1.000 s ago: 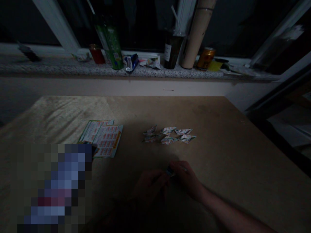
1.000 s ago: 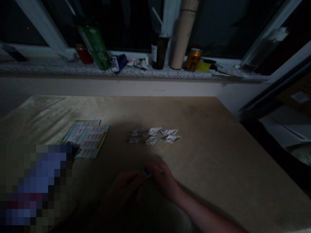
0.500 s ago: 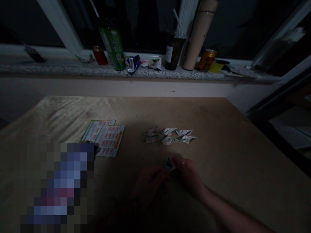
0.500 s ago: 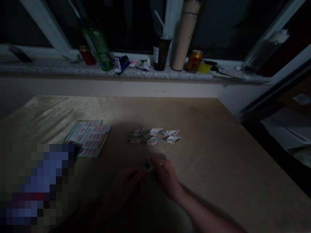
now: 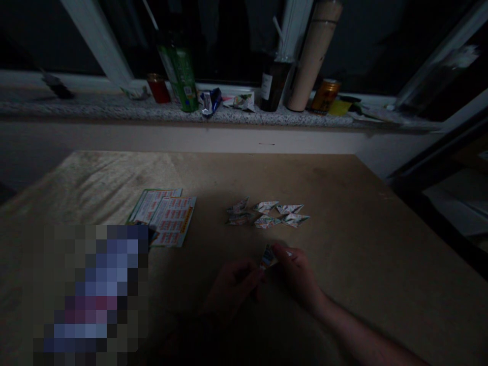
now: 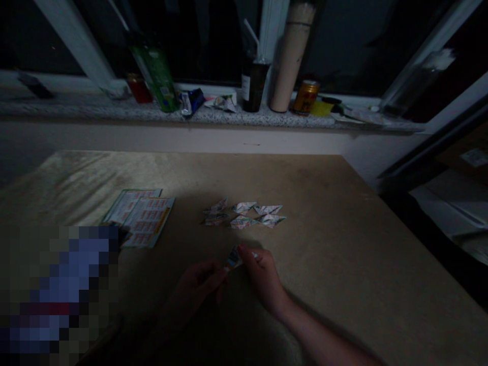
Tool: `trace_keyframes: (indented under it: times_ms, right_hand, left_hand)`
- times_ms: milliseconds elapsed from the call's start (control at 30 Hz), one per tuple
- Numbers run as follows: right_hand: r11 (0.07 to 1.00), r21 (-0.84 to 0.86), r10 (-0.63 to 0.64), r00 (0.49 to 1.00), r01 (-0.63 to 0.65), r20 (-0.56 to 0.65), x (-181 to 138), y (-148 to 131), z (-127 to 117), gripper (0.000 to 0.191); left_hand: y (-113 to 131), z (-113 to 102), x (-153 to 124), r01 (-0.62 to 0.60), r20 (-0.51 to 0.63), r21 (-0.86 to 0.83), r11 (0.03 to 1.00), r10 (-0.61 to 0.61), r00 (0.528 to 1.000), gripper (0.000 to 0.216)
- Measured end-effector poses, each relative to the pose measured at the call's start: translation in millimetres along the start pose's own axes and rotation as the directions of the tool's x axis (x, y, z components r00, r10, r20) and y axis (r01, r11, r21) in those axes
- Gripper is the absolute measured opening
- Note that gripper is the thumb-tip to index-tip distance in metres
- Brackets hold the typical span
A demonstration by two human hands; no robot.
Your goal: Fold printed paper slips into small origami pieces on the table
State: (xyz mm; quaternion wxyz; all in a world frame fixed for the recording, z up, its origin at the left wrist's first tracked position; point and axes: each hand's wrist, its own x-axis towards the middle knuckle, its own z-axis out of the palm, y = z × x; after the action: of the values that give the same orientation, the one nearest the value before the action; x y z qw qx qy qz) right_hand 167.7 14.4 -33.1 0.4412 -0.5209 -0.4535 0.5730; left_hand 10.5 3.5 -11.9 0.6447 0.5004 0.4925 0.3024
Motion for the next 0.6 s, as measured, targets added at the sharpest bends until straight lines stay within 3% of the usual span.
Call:
trace_keyframes:
  times_ms: [300, 467, 600]
  right_hand:
    - [0.991, 0.070, 0.109, 0.993, -0.111, 0.035, -3.9, 2.6, -1.2, 0.052]
    - [0.989, 0.125, 0.078, 0.997, -0.078, 0.007, -2.0, 7.4, -6.9, 0.052]
    - [0.999, 0.020, 0.043, 0.999, -0.042, -0.028, -1.3, 8.1, -8.2, 0.052]
  left_hand:
    - [4.6, 2.2, -4.7, -0.032, -0.040, 0.126, 0.991, 0.037, 0.999, 0.032]
    - [4.9, 0.5, -1.9, -0.030, -0.053, 0.147, 0.989, 0.038, 0.998, 0.032]
    - [2.2, -0.3, -1.0, -0.061, -0.064, 0.237, 0.970, 0.078, 0.995, 0.029]
